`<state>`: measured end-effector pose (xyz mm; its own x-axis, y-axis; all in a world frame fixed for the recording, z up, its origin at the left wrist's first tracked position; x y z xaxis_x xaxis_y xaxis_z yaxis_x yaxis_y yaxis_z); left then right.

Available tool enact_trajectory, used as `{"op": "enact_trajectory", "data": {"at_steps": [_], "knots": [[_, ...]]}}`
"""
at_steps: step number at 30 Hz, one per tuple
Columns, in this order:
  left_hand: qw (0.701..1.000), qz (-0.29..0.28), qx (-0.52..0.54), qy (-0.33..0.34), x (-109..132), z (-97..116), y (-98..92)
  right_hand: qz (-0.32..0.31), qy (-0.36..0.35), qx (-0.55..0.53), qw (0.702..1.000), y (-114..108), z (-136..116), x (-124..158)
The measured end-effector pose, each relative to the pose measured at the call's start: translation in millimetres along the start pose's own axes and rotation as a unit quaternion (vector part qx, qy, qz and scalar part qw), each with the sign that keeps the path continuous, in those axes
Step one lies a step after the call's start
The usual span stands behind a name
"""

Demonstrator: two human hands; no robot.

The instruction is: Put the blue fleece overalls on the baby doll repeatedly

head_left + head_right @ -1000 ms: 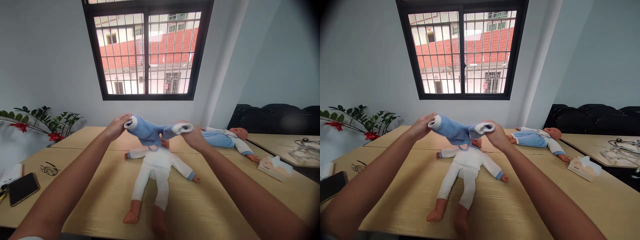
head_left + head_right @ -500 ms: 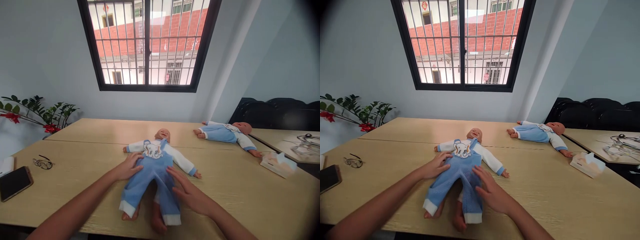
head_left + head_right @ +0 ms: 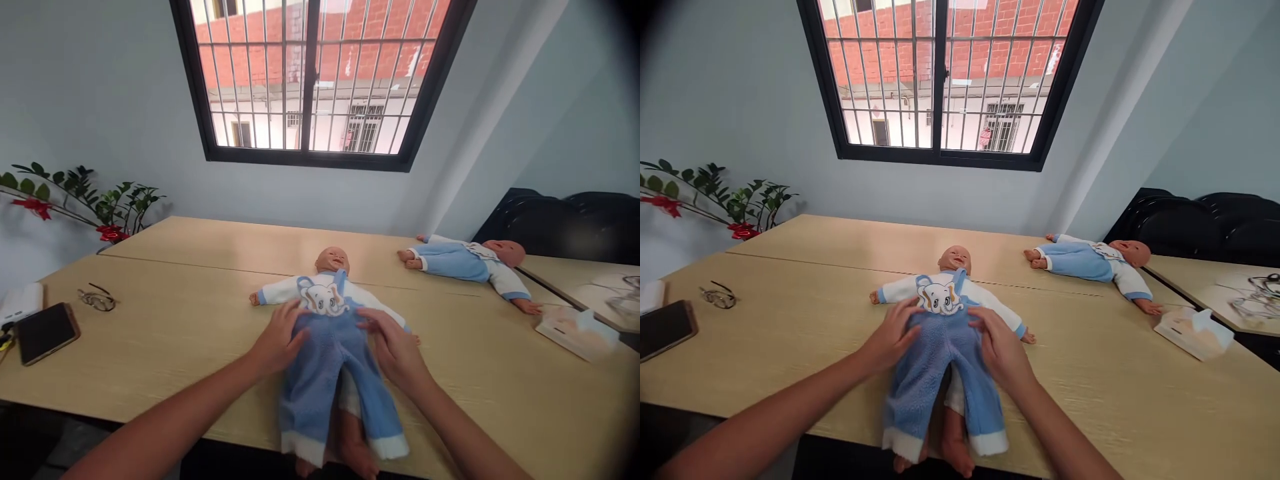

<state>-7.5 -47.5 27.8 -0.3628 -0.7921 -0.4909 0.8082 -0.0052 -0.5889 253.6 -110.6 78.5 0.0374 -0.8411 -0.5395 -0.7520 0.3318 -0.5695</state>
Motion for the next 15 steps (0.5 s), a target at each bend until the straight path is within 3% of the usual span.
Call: {"op": "enact_trajectory", "data": {"at_steps": [2,7,11,15], "knots": [[0.999,0.03,0.029,0.025,-26.2,-5.5,-3.0,-0.015,-0.02,-0.013,1.0,6.1,-9.7,-27.5],[0.995,0.003,0.071,0.066,-72.3,-20.9,4.0,-0.133,-0.115,0.08,0.981,55.5,-16.0,-89.0],[0.995,0.007,0.059,0.076,-70.8,-25.0,4.7,-0.147,-0.126,0.128,0.973,73.9,1.7,-107.6],[0.99,-0.013,0.135,0.026,-63.5,-24.3,-1.9,-0.121,-0.129,0.081,0.981,62.9,1.8,-108.5]]}}
Point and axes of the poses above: each hand's wrist, its own x-axis away from the middle knuckle, its own y-axis out of the palm, z = x × y, the point moved 4 cm from there along -x, towards the middle knuckle, and after that the axes turned 9 degrees about z, right-handed, at the moved point
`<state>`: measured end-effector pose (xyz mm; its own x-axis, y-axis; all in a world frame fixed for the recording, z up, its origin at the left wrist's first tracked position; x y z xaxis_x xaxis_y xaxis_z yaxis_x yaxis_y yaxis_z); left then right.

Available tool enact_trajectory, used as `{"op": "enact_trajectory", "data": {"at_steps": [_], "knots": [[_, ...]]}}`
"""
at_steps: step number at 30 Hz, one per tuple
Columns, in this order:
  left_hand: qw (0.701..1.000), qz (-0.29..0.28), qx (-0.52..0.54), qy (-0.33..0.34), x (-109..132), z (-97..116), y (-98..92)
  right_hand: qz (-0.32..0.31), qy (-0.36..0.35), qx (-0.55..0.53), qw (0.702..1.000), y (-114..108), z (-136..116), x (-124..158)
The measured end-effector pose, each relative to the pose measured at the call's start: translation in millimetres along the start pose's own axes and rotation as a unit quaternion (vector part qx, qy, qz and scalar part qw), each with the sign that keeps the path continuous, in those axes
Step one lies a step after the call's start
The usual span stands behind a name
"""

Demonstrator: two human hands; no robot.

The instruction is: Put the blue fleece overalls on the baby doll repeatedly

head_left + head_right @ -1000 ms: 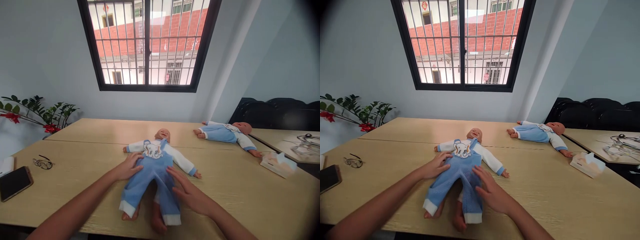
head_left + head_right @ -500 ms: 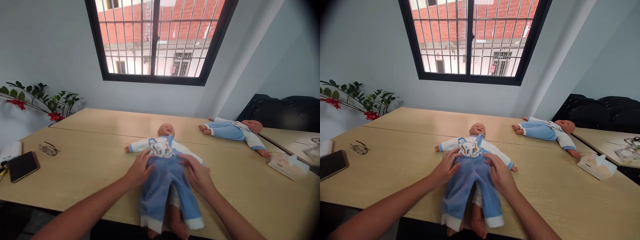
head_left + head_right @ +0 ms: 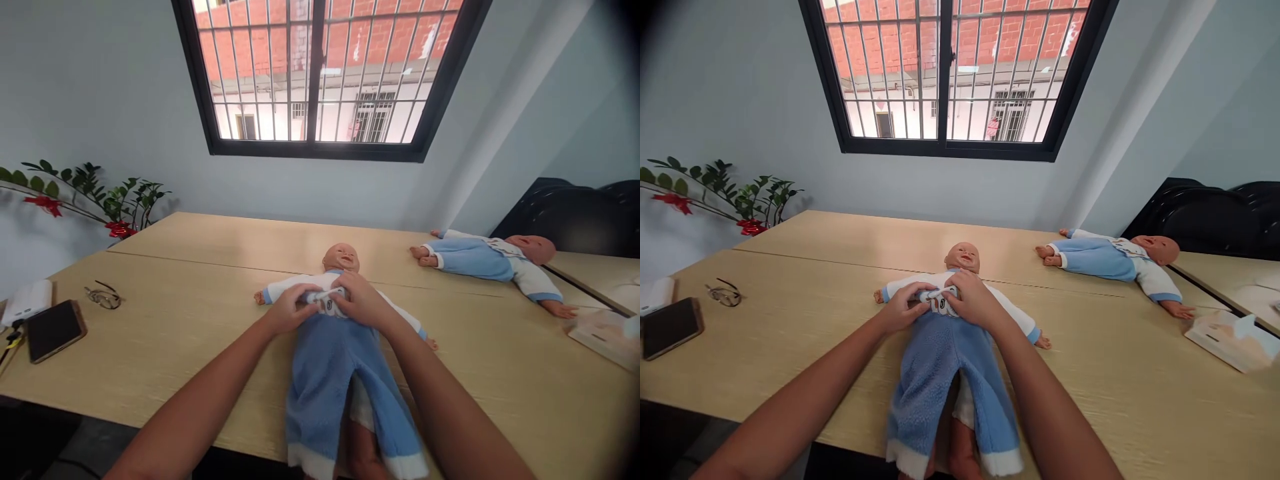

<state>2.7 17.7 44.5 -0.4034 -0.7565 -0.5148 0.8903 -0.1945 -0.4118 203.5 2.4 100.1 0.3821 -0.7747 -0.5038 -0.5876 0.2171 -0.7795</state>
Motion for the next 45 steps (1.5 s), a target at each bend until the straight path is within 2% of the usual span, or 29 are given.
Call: {"op": "enact_trajectory", "data": {"at_steps": [2,5,8,10,14,16,18,20,23,25,27,30,32,34,36,38,41,45], "knots": [[0.999,-0.047,0.015,-0.002,1.8,3.3,1.7,0.011,0.009,-0.059,0.998,-7.0,-6.2,5.0],[0.992,-0.106,-0.036,0.054,4.0,8.8,7.3,0.026,0.04,-0.129,0.991,-12.8,-17.2,17.2],[0.986,-0.136,-0.07,0.068,7.4,9.1,11.2,0.029,0.046,-0.111,0.992,-16.0,-26.0,29.3],[0.99,-0.124,-0.058,0.042,9.6,8.4,9.7,0.022,0.037,-0.064,0.997,-19.8,-28.4,34.3],[0.998,-0.059,0.027,-0.001,12.8,11.9,3.0,0.003,0.023,0.056,0.998,-25.7,-24.7,38.0],[0.997,-0.055,0.053,-0.021,13.2,13.9,4.4,0.014,0.016,0.083,0.996,-24.6,-21.7,38.6],[0.997,-0.067,0.034,-0.021,12.3,16.3,8.3,0.04,0.001,0.081,0.996,-21.1,-20.4,39.6],[0.996,-0.088,-0.014,0.007,10.8,19.6,12.1,0.065,-0.002,0.048,0.997,-17.3,-20.3,41.2],[0.995,-0.083,-0.043,0.037,9.3,23.1,10.8,0.089,0.044,-0.049,0.994,-15.0,-21.9,43.2],[0.998,-0.052,-0.016,0.02,9.3,22.5,5.3,0.071,0.074,-0.119,0.988,-13.4,-26.6,43.0],[0.999,-0.033,0.013,-0.009,10.7,20.1,0.5,0.016,0.083,-0.161,0.983,-9.1,-33.9,41.8],[0.999,-0.033,0.033,-0.023,13.0,18.0,-3.7,-0.076,0.082,-0.148,0.983,0.6,-40.7,40.3],[0.997,-0.07,0.029,-0.025,14.6,17.4,-3.6,-0.09,0.08,-0.124,0.985,4.0,-40.4,38.8],[0.987,-0.152,0.009,-0.047,18.1,15.5,0.0,-0.062,0.081,-0.128,0.987,2.6,-39.1,36.5],[0.968,-0.239,-0.01,-0.079,23.7,12.5,4.6,-0.031,0.083,-0.163,0.983,-1.3,-39.9,34.6],[0.955,-0.276,-0.007,-0.111,27.8,9.7,7.2,-0.029,0.091,-0.207,0.974,-4.0,-43.0,34.1],[0.961,-0.242,0.046,-0.127,26.2,7.9,6.6,-0.075,0.123,-0.263,0.954,-3.2,-48.2,36.7],[0.975,-0.125,0.154,-0.105,16.2,7.9,-0.4,-0.12,0.146,-0.275,0.943,-0.7,-49.6,42.4]]}}
Point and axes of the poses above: each hand's wrist, its own x-axis away from the middle knuckle, its own y-axis out of the palm, z = x × y, the point moved 4 cm from there along -x, towards the middle knuckle, and after that the axes turned 9 degrees about z, right-handed, at the moved point
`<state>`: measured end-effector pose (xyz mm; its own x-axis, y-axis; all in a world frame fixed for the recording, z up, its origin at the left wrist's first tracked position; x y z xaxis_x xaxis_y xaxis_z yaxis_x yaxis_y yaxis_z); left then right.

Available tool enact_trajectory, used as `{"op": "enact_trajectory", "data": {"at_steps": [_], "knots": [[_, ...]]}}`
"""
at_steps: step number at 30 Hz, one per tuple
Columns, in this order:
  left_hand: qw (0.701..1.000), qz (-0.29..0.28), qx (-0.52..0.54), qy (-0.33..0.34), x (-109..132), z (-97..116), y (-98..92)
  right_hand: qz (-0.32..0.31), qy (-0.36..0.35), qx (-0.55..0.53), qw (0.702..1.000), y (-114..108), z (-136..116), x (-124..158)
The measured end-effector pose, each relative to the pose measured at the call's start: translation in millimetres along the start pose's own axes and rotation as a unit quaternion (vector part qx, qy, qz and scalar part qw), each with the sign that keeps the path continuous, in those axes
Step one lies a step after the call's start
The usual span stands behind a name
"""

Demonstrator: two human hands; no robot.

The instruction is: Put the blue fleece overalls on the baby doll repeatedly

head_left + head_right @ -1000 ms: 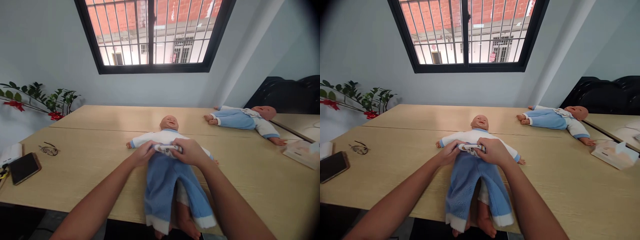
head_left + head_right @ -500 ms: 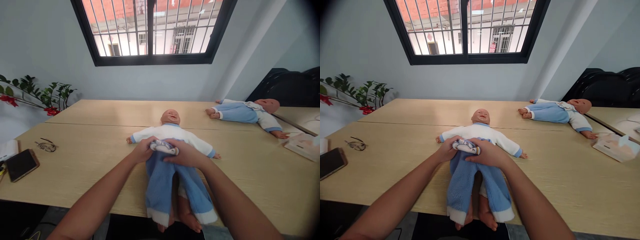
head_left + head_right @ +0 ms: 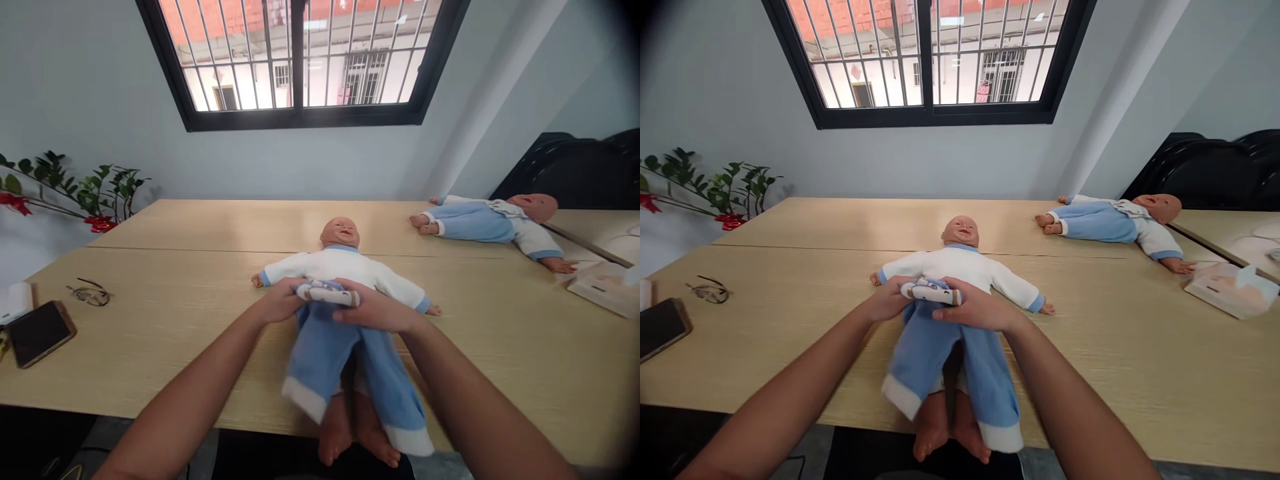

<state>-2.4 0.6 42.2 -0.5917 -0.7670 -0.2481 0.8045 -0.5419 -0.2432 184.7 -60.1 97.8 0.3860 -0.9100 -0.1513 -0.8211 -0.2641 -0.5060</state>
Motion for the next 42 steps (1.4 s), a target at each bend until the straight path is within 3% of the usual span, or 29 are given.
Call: {"op": "enact_trajectory", "data": {"at_steps": [4,6,9,11,14,18,20,23,26,30,33,36,39,42], "knots": [[0.993,0.06,0.093,-0.039,0.5,-7.6,2.2,-0.029,-0.017,0.037,0.999,1.1,3.6,-0.9],[0.987,0.061,0.126,-0.083,4.4,-12.6,8.3,0.009,-0.027,0.042,0.999,-3.0,5.9,-4.9],[0.988,-0.015,0.115,-0.101,10.4,-10.0,18.0,0.116,-0.035,0.032,0.992,-13.3,7.8,-10.0],[0.988,-0.087,0.088,-0.095,13.7,-4.3,20.9,0.144,-0.036,0.0,0.989,-16.2,6.2,-10.1],[0.983,-0.123,0.084,-0.105,15.5,-0.1,17.5,0.097,-0.023,-0.087,0.991,-11.4,2.0,-6.2],[0.971,-0.016,0.21,-0.111,11.0,-2.8,12.1,-0.025,-0.005,-0.171,0.985,1.8,1.9,0.4],[0.948,0.045,0.303,-0.09,8.8,-4.1,13.3,-0.056,-0.002,-0.131,0.99,5.0,5.7,1.3],[0.921,0.087,0.366,-0.099,8.6,-7.7,18.7,-0.039,-0.008,-0.029,0.999,1.5,10.0,-1.0],[0.939,0.048,0.327,-0.092,10.0,-4.2,21.5,0.014,-0.035,-0.004,0.999,-6.5,7.6,-4.6],[0.995,-0.043,0.086,0.0,11.1,11.6,18.0,0.105,-0.037,-0.083,0.99,-15.4,6.2,-6.5],[0.995,-0.1,-0.01,-0.025,12.9,12.2,16.0,0.097,-0.028,-0.136,0.986,-13.4,6.2,-4.6],[0.989,-0.101,0.076,-0.083,14.0,4.9,15.1,0.041,-0.015,-0.125,0.991,-8.1,5.1,-1.8],[0.964,-0.023,0.245,-0.105,11.8,-1.0,15.4,-0.033,-0.023,-0.105,0.994,-1.9,3.0,-0.1],[0.941,0.021,0.32,-0.107,11.2,-0.3,20.3,-0.051,-0.047,-0.086,0.994,-0.3,1.6,-1.1]]}}
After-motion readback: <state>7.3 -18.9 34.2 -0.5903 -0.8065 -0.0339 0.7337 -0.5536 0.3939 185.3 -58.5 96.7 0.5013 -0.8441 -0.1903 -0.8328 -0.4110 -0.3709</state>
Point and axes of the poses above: each hand's wrist, its own x-axis away from the middle knuckle, its own y-axis out of the palm, z = x × y, the point moved 4 cm from there along -x, towards the middle knuckle, and after that the axes turned 9 degrees about z, right-handed, at the moved point
